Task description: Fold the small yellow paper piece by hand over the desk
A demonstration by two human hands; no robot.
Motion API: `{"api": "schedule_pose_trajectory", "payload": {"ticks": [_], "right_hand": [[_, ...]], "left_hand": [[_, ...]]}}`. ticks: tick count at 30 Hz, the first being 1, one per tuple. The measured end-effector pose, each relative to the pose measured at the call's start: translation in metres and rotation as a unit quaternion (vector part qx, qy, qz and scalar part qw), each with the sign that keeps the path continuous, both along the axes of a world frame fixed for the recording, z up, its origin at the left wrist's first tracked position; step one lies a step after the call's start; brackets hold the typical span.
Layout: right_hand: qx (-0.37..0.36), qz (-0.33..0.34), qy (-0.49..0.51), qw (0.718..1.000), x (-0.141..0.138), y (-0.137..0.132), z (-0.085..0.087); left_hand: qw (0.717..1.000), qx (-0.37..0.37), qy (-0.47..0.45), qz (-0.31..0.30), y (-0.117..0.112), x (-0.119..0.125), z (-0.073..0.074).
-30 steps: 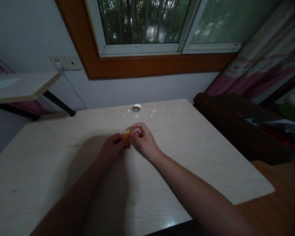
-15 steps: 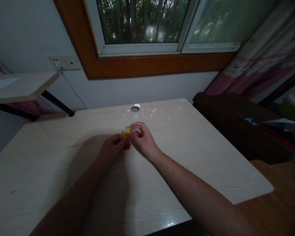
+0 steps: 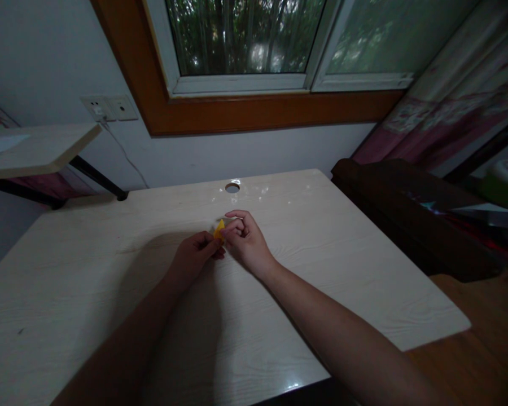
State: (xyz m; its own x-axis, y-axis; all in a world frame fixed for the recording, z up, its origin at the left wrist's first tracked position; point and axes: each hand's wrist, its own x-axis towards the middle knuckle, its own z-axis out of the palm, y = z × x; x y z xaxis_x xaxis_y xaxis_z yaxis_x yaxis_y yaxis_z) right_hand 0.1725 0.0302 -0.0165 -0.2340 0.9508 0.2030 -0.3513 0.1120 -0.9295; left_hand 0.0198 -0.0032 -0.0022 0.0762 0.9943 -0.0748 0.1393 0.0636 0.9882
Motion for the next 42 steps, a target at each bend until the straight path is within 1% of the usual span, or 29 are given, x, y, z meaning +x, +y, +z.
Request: {"api": "schedule_pose_trajectory", "payload": {"ticks": [6,11,17,21,24,28,34,42], "right_hand": [[0.023,-0.024,-0.017,0.999,0.0009,-0.0012,0.0],[0.036,-0.034,-0.043,0.998,0.0029,-0.0009,-0.0006],[0.034,0.0,-0.054,0.998,0.0036,0.0024,-0.0063],[0.041,-0.012,-0.059,0.997,0.0025,0.0056,-0.0092],[0.031,-0.031,-0.03,0.999,0.0017,0.0062,-0.007],[0.009,-0.034,-0.003,0.999,0.0012,0.0053,-0.0023],[0.012,-0.047,0.012,0.999,0.0003,0.0047,-0.001],[0.031,-0.068,-0.012,0.997,-0.0003,0.0024,-0.0004]], "left_hand": [[1.0,0.001,0.014,-0.025,0.0,0.0015,-0.0004],[1.0,-0.002,-0.013,-0.021,-0.0002,0.0016,-0.0023],[1.0,0.009,0.007,-0.019,-0.0001,0.0004,-0.0035],[1.0,0.016,0.005,-0.001,0.0008,-0.0007,-0.0034],[0.999,0.026,0.009,0.022,0.0014,-0.0023,-0.0035],[0.998,0.039,0.002,0.047,0.0015,-0.0036,-0.0041],[0.998,0.037,0.013,0.055,0.0004,-0.0031,-0.0013],[0.997,0.023,0.009,0.073,0.0002,-0.0021,0.0004]]}}
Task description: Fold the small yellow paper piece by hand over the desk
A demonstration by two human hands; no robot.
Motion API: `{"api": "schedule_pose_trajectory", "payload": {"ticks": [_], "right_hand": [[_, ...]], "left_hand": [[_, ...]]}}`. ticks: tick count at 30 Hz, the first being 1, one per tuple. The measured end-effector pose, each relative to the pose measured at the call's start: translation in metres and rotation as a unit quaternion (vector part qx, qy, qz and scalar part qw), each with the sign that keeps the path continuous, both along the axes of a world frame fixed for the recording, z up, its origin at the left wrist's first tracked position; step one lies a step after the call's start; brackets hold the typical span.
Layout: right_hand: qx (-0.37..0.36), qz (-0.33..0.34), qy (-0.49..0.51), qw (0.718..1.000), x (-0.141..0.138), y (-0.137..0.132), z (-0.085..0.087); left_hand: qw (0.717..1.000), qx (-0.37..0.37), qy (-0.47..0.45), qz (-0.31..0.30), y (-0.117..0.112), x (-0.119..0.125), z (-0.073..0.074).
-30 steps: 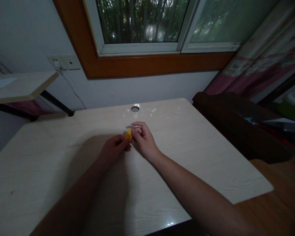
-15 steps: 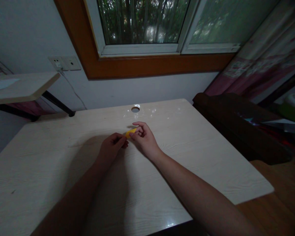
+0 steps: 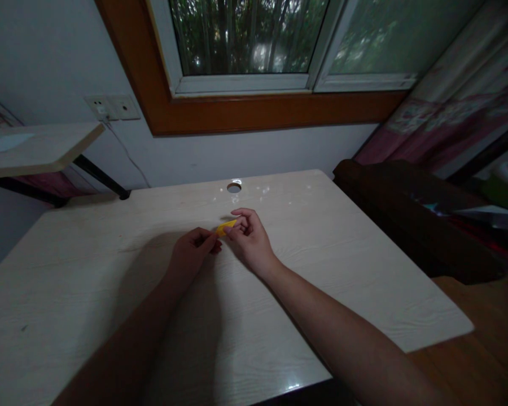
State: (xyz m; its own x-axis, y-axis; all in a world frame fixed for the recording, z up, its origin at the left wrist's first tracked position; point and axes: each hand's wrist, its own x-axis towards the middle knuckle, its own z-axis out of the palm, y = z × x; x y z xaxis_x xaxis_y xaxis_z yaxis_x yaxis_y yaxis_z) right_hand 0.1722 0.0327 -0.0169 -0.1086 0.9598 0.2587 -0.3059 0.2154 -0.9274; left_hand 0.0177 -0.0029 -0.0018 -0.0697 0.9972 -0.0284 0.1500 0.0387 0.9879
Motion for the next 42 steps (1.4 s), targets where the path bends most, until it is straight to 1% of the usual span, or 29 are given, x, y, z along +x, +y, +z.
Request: {"api": "schedule_pose_trajectory", "payload": {"ticks": [5,7,8,11,14,17,23,27,30,32,36,39,42], "right_hand": [[-0.01,-0.007,0.025,1.0,0.004,0.004,0.0],[-0.015,-0.019,0.034,0.999,0.007,0.007,0.0],[-0.018,-0.023,0.034,0.999,0.009,0.009,0.0],[-0.03,-0.018,0.042,0.998,0.01,0.01,0.001],[-0.041,0.002,0.038,0.998,0.008,0.008,0.002],[-0.04,0.027,0.017,0.999,0.005,0.005,0.0],[-0.05,0.105,0.002,0.993,0.003,0.001,-0.009],[0.005,0.08,-0.089,0.993,0.006,-0.001,-0.008],[0.058,0.05,-0.153,0.985,0.008,-0.001,-0.005],[0.079,0.036,-0.179,0.98,0.01,-0.001,-0.003],[0.075,0.03,-0.198,0.977,0.01,0.0,-0.004],[0.056,0.036,-0.183,0.981,0.009,0.0,-0.007],[0.051,0.039,-0.175,0.982,0.009,-0.001,-0.007]], "left_hand": [[1.0,0.004,0.021,0.02,0.002,-0.005,-0.003],[0.999,0.031,0.03,0.033,0.003,-0.007,-0.005],[0.998,0.041,0.032,0.031,0.004,-0.008,-0.006],[0.999,0.042,0.015,0.007,0.005,-0.008,-0.006],[0.999,0.032,-0.009,-0.011,0.004,-0.004,-0.004],[0.999,0.024,-0.026,-0.013,0.003,-0.002,-0.001],[0.999,0.051,-0.008,-0.012,0.002,-0.004,-0.004],[0.998,0.067,-0.008,-0.012,0.002,-0.007,-0.007],[0.998,0.057,0.008,-0.02,0.001,-0.007,-0.007],[0.998,0.053,0.018,-0.021,0.001,-0.006,-0.006],[0.998,0.061,-0.005,-0.005,0.001,-0.004,-0.005],[0.998,0.055,-0.029,-0.011,0.001,-0.003,-0.004],[0.998,0.047,-0.023,-0.02,0.001,-0.004,-0.003]]}}
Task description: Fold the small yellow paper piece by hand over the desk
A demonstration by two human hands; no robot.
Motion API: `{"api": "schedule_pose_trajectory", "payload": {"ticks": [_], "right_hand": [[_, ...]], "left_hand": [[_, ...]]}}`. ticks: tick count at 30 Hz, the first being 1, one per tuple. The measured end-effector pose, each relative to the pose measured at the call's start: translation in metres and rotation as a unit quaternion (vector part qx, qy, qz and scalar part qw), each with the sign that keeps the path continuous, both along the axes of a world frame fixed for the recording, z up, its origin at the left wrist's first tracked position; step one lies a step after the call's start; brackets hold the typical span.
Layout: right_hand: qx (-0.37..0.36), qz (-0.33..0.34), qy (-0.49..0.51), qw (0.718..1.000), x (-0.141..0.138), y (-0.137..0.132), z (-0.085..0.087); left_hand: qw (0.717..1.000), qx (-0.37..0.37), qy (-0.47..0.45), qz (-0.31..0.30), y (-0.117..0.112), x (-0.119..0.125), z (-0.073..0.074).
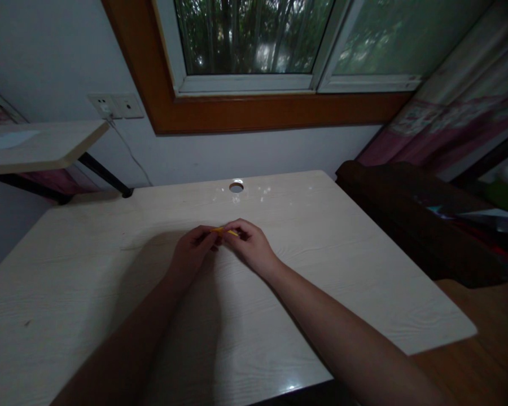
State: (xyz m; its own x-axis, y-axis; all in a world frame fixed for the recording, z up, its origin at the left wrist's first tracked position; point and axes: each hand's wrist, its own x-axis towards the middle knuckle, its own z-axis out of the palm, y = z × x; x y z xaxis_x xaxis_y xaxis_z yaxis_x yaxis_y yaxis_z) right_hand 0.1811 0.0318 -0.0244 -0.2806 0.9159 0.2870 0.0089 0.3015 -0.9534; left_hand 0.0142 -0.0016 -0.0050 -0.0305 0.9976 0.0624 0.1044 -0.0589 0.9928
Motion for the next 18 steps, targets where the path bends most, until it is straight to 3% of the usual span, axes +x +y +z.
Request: {"api": "schedule_pose_trajectory", "payload": {"ticks": [7,18], "right_hand": [[0.092,-0.023,-0.024,0.995,0.002,-0.001,0.009],[0.141,-0.015,-0.032,0.989,0.004,-0.002,0.011]], "left_hand": [[1.0,-0.001,0.019,-0.011,0.0,-0.002,0.001],[0.999,0.0,0.044,-0.002,0.0,-0.003,0.001]]}}
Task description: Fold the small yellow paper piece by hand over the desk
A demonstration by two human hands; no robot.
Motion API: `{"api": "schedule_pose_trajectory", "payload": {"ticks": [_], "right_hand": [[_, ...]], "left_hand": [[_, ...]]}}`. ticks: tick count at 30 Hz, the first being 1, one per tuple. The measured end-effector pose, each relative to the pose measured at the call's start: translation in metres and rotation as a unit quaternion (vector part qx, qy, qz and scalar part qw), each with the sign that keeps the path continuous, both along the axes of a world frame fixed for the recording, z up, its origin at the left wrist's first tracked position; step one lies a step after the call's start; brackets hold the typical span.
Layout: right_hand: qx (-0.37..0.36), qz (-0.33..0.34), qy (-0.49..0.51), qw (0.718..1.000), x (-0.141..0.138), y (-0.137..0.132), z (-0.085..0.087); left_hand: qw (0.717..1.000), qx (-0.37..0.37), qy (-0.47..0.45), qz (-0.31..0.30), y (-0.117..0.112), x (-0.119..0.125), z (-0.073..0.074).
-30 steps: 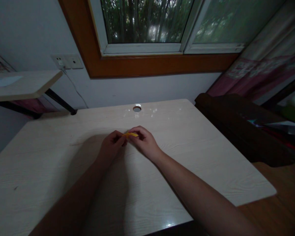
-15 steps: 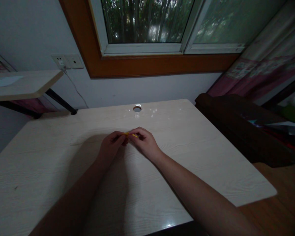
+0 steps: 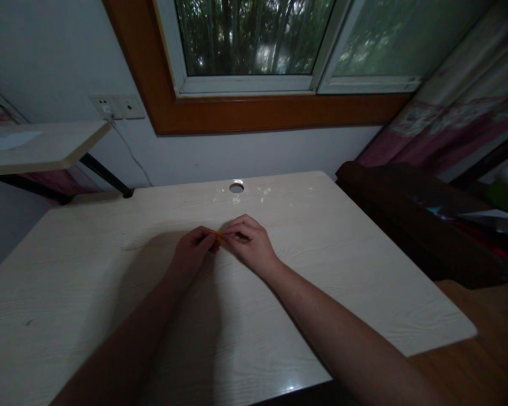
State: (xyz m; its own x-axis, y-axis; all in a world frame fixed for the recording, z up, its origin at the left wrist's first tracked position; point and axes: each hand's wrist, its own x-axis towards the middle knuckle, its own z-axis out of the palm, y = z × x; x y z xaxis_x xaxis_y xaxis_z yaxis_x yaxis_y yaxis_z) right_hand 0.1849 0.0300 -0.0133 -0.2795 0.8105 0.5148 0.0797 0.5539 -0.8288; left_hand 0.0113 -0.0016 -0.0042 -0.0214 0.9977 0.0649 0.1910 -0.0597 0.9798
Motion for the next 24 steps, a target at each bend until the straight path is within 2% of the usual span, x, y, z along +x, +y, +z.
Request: {"api": "schedule_pose_trajectory", "payload": {"ticks": [6,13,24], "right_hand": [[-0.018,0.003,0.001,1.0,-0.001,0.0011,-0.0031],[-0.016,0.01,-0.018,1.0,0.0,0.0015,-0.0032],[0.077,-0.007,-0.05,0.996,0.0012,0.0025,-0.0022]], "left_hand": [[0.999,0.033,-0.009,0.018,0.0003,0.0032,-0.0057],[0.999,0.044,-0.018,-0.002,-0.0029,0.0051,-0.0031],[0.998,0.038,-0.043,0.003,-0.0006,0.0018,-0.0068]]}}
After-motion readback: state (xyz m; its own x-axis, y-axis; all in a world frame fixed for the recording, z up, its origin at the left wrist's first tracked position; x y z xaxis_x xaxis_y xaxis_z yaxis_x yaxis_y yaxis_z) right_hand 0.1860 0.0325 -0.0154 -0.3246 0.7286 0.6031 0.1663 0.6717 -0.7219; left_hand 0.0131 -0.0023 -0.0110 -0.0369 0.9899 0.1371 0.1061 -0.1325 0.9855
